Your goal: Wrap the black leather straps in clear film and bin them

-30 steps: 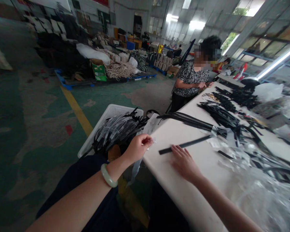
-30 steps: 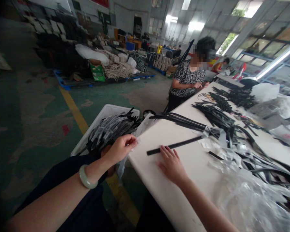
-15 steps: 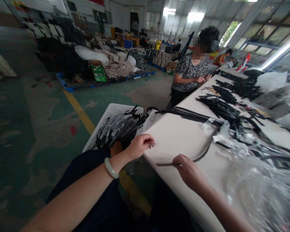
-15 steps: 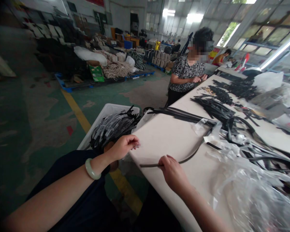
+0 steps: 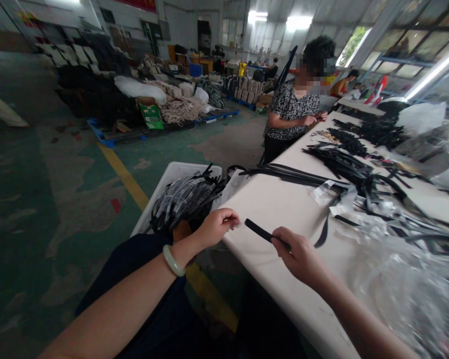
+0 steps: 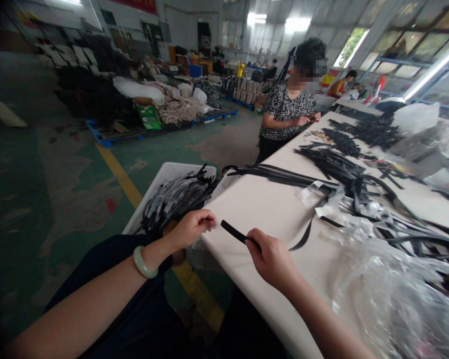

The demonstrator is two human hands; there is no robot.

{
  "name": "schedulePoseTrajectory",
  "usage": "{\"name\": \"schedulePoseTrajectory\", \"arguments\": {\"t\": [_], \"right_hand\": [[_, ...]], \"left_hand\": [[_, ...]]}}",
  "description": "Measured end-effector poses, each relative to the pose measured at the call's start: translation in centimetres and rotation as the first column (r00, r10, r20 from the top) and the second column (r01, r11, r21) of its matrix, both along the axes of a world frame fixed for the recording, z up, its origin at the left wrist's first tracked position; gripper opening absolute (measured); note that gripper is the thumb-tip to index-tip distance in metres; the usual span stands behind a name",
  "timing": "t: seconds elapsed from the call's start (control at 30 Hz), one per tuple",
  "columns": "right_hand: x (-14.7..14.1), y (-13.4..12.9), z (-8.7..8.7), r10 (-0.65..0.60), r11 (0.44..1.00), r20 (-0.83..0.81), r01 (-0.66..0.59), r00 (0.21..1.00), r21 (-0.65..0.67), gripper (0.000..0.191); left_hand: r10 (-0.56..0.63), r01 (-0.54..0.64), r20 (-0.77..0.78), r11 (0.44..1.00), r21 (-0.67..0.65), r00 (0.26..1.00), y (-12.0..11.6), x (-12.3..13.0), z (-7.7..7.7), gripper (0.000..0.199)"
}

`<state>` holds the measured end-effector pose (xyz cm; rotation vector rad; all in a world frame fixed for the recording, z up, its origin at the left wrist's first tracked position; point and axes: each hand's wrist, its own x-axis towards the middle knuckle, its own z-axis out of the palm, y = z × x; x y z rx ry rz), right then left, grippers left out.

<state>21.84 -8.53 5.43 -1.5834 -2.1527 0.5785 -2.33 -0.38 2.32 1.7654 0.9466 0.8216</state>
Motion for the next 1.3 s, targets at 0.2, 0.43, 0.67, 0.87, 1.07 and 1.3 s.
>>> {"name": "schedulePoseTrajectory", "arguments": {"t": [0.2,0.43,0.67,0.87,1.07,1.3], "right_hand": [[0.2,0.1,0.3,-0.026,0.999,0.03,0.026,0.999,0.025,0.016],[-0.3,0.5,0.8,0.074,0.995,0.145,-0.063,0.987,-0.078,0.016],[-2.5,1.5,1.2,0.265,0.96,0.328,-0.217,0.907,-0.176,0.016],[0.2,3.2,0.4,0.163,0.977,0.565,-0.053,0.809,-0.206,0.027],[0.4,2.8,0.1,0.273,0.956,0.507,-0.172,0.817,-0.237,0.03],[0.8,2.5,-0.4,0.235,0.966,0.49,-0.147,0.84,-0.212,0.025]], "left_hand": [[-0.002,0.002,-0.011,1.0,0.006,1.0,0.1,-0.2,-0.4,0.013],[-0.111,0.114,-0.097,0.993,0.027,0.989,-0.1,-0.1,-0.1,0.012],[-0.366,0.411,-0.285,0.904,0.117,0.886,-1.2,1.3,-1.1,0.012],[-0.093,0.213,-0.497,0.959,0.189,0.863,-0.7,1.1,-1.7,0.013],[-0.188,0.3,-0.482,0.939,0.166,0.856,-1.2,2.2,-2.0,0.014],[-0.156,0.277,-0.453,0.936,0.216,0.878,-1.6,2.8,-2.2,0.013]]}}
